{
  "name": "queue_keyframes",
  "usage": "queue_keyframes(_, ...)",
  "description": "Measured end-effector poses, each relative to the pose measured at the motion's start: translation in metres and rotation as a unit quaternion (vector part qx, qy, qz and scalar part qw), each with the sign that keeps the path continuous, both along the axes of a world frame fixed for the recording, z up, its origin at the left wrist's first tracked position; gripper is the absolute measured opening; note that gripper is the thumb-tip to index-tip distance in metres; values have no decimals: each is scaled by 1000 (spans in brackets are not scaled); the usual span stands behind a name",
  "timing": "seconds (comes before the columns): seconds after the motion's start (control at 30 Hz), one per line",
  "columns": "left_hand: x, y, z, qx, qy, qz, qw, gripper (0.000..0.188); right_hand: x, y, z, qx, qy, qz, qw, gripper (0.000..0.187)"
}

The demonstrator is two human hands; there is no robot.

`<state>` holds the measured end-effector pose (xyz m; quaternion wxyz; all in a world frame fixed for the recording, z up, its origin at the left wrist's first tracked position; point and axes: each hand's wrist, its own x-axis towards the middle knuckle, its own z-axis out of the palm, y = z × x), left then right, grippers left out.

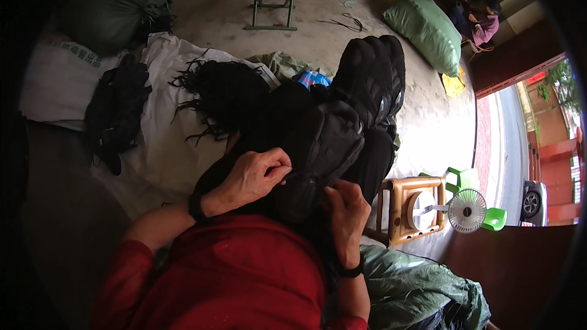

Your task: Manually lace and assemble components of a black sneaker.

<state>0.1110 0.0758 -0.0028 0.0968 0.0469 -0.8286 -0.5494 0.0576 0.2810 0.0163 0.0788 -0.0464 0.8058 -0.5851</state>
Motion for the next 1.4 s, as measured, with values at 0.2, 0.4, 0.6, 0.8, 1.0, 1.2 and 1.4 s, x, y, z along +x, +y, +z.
queue_keyframes(0.2, -10, 7, -1, -102, 25, 3, 995, 8, 20, 18, 6, 159, 41, 84, 983, 9)
queue_keyframes(0.4, -12, 21, 9, -329, 153, -12, 932, 8, 12, 14, 3, 79, 78, -18, 994, 10)
queue_keyframes(0.6, -20, 13, 4, -354, 246, -85, 898, 10, 7, 8, -8, 118, 123, -15, 985, 10)
queue_keyframes(0.8, -17, 11, -4, -265, 260, -52, 927, 12, 9, 8, -11, 180, 201, 14, 963, 8)
queue_keyframes(1.0, -15, 10, 11, -322, 238, -48, 915, 8, 8, -5, -10, 290, 291, 4, 912, 9)
queue_keyframes(1.2, -21, -6, 20, -426, 324, -106, 838, 3, -29, 8, 19, 240, 173, 238, 925, 7)
queue_keyframes(1.4, -43, -18, 38, -440, 323, -258, 797, 13, -48, 10, 36, 376, 418, 363, 743, 10)
